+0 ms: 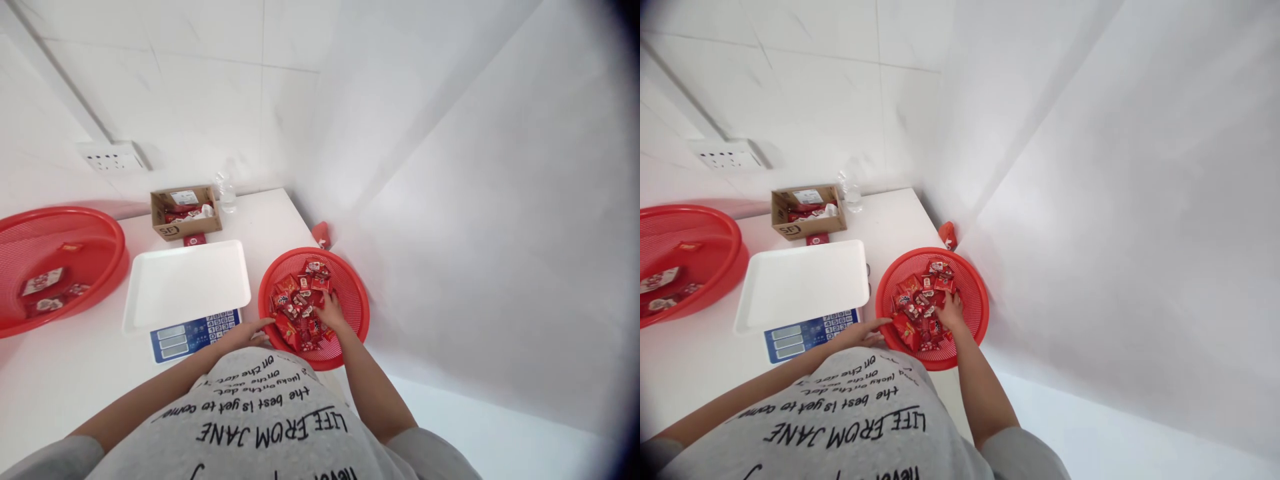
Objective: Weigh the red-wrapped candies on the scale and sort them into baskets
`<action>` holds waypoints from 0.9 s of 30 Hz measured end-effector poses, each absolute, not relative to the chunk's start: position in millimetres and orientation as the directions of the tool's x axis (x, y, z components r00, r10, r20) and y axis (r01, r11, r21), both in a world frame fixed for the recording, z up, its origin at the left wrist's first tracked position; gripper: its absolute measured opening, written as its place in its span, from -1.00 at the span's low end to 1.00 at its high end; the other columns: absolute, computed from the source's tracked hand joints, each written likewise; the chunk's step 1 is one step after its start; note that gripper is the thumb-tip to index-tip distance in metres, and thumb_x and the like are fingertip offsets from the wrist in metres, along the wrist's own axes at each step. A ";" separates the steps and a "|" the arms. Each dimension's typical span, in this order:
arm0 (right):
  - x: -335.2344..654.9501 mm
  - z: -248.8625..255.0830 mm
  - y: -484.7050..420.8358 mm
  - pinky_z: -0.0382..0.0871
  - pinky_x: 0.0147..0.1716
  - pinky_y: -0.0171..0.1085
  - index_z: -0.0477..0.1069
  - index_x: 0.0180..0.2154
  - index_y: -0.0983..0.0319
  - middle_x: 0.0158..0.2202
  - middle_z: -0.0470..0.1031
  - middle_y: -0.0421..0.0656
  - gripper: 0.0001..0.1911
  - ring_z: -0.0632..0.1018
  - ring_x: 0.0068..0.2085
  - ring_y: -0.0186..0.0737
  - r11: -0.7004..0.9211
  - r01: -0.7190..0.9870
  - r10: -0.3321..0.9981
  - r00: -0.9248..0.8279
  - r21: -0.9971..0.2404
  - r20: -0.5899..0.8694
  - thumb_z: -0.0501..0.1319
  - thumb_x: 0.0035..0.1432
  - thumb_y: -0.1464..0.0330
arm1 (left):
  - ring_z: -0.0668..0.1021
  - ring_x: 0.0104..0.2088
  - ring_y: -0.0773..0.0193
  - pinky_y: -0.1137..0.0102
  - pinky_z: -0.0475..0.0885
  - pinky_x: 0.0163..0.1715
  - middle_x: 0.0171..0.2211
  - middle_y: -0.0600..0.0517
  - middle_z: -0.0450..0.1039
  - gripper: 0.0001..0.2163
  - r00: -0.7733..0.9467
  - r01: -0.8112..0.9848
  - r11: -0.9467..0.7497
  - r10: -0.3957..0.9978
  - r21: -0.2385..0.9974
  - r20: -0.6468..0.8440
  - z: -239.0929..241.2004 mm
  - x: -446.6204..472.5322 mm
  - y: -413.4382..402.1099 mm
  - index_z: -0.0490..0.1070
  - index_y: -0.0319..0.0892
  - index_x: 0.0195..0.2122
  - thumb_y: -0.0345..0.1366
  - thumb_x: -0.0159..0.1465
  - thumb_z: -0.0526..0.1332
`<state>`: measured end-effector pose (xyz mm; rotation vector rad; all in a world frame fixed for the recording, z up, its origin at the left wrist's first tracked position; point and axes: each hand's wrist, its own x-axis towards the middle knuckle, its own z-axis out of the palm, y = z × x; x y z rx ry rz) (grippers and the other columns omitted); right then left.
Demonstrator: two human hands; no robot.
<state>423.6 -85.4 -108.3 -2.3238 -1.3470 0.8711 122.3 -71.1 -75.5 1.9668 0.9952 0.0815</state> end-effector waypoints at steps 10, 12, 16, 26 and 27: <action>376.6 -111.0 -102.9 0.05 0.16 -0.01 0.07 0.21 0.10 0.34 -0.44 -0.05 -0.22 0.01 0.29 0.10 -0.401 0.672 0.904 0.181 -0.623 -0.387 0.27 -0.06 0.31 | 0.55 -0.14 0.12 0.34 0.39 -0.16 -0.09 -0.01 0.52 -0.51 0.692 0.619 -0.221 0.606 0.753 -0.391 -67.6 123.8 -70.8 0.19 -0.05 0.18 -0.08 0.23 0.05; 369.5 -106.1 -106.7 0.04 0.17 -0.05 0.06 0.22 0.08 0.34 -0.42 -0.07 -0.26 0.03 0.29 0.03 -0.376 0.647 0.911 0.127 -0.663 -0.393 0.23 -0.01 0.26 | 0.56 -0.19 0.11 0.33 0.40 -0.19 -0.14 -0.02 0.53 -0.52 0.684 0.627 -0.221 0.614 0.747 -0.393 -68.7 125.3 -71.6 0.21 -0.06 0.17 -0.08 0.23 0.05; 359.5 -101.4 -107.4 0.00 0.20 -0.08 0.07 0.21 0.18 0.30 -0.08 0.00 -0.32 0.04 0.29 -0.05 -0.351 0.594 0.918 0.063 -0.724 -0.393 0.15 0.07 0.19 | 0.57 -0.26 0.09 0.30 0.40 -0.25 -0.21 -0.05 0.55 -0.50 0.669 0.658 -0.220 0.610 0.720 -0.425 -64.3 128.7 -71.2 0.22 -0.11 0.17 -0.06 0.22 0.05; 345.6 -101.2 -85.8 -0.01 0.20 -0.11 0.05 0.21 0.22 0.31 -0.16 0.01 -0.24 -0.02 0.30 -0.02 -0.326 0.648 0.931 0.096 -0.688 -0.352 0.21 -0.05 0.31 | 0.56 -0.21 0.09 0.28 0.38 -0.22 -0.19 -0.05 0.54 -0.52 0.663 0.668 -0.226 0.613 0.709 -0.429 -53.5 132.1 -75.2 0.20 -0.08 0.17 -0.10 0.24 0.05; 344.4 -101.6 -84.1 0.00 0.20 -0.13 0.05 0.20 0.22 0.30 -0.15 0.00 -0.24 0.01 0.29 -0.04 -0.326 0.651 0.932 0.099 -0.685 -0.349 0.19 -0.06 0.37 | 0.56 -0.21 0.10 0.29 0.38 -0.22 -0.19 -0.04 0.54 -0.53 0.663 0.670 -0.229 0.613 0.706 -0.430 -56.1 131.7 -75.8 0.21 -0.06 0.17 -0.09 0.24 0.06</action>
